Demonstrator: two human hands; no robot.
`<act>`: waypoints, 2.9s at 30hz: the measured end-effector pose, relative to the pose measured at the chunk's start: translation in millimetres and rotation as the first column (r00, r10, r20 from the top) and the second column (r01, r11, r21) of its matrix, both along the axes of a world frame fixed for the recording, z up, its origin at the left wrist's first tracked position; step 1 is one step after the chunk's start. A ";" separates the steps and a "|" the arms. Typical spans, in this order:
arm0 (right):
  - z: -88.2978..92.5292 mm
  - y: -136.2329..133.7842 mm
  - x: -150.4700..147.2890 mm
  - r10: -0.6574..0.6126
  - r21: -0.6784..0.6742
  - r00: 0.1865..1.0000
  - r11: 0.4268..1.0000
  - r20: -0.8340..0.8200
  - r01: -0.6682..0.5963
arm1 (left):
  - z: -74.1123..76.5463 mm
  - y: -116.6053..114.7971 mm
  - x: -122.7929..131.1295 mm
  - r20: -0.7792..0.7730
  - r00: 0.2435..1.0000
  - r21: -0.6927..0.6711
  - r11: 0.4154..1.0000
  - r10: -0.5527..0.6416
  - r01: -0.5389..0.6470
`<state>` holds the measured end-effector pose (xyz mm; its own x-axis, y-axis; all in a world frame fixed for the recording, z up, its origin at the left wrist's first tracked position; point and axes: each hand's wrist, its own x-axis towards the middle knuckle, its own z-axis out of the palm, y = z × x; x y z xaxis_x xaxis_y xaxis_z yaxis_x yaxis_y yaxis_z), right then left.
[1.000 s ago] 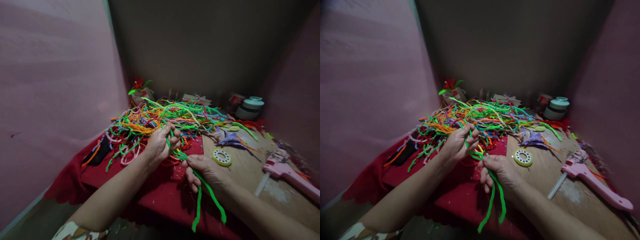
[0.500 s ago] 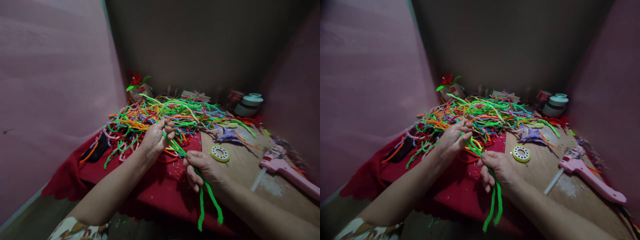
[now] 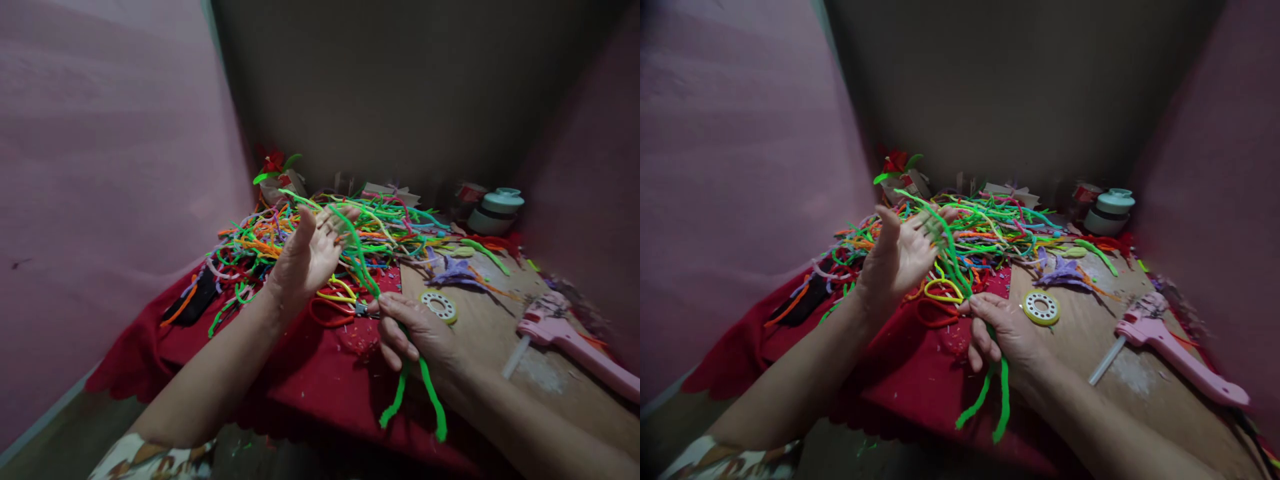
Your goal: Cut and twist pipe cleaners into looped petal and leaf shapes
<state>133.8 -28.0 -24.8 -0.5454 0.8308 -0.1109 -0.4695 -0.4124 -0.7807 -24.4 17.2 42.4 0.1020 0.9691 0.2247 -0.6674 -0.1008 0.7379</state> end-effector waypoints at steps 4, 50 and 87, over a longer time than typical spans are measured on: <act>2.8 4.3 1.6 -0.038 0.046 0.999 0.998 -0.026 0.039 | -23.4 -17.9 0.8 -0.329 0.888 -0.198 0.943 -0.322 0.269; 11.4 10.8 3.0 -0.028 0.197 0.945 0.980 0.325 -0.038 | -35.6 -1.5 7.3 -0.386 0.883 -0.189 0.960 -0.266 0.207; 3.5 -0.2 1.4 0.128 -0.052 0.978 0.991 0.163 -0.121 | -40.5 -0.1 2.4 -0.403 0.864 -0.241 0.945 -0.303 0.219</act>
